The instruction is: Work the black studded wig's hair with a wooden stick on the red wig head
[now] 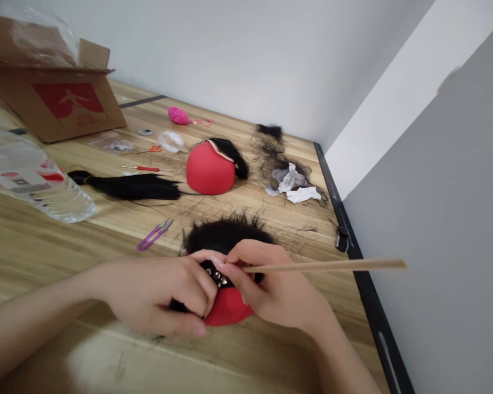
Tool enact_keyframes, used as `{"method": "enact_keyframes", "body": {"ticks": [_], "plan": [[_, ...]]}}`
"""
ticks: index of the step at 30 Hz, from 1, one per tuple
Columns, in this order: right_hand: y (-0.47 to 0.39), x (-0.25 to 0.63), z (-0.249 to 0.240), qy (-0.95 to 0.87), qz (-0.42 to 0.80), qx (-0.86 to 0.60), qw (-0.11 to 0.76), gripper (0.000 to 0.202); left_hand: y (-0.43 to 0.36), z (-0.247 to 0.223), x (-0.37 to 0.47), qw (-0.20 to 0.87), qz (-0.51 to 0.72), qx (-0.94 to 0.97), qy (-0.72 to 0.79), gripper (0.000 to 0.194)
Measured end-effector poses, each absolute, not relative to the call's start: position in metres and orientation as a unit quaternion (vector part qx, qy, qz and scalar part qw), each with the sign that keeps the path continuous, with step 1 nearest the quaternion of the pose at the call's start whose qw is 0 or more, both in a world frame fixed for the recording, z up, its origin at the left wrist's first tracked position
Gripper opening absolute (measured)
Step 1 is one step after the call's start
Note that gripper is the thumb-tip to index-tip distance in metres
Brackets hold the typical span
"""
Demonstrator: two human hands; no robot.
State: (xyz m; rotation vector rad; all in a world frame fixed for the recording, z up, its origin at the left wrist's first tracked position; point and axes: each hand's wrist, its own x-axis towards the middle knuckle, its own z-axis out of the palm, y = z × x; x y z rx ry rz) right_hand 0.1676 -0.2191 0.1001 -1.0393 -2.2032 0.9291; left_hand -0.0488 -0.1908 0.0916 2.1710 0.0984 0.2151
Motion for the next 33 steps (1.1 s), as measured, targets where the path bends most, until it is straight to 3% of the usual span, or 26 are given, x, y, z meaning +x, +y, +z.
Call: {"method": "enact_keyframes", "body": {"ticks": [13, 21, 33], "plan": [[-0.2159, 0.1718, 0.1011, -0.815, 0.366, -0.37, 0.257, 0.019, -0.192, 0.0909, -0.0496, 0.434, 0.084, 0.896, 0.047, 0.038], [-0.2147, 0.1727, 0.0966, -0.76, 0.441, -0.386, 0.279, 0.015, -0.1909, 0.0911, -0.0496, 0.462, 0.088, 0.881, 0.043, 0.038], [-0.2163, 0.169, 0.0978, -0.772, 0.418, -0.388, 0.28, 0.017, -0.1916, 0.0906, -0.0488, 0.47, 0.084, 0.877, 0.046, 0.038]]}}
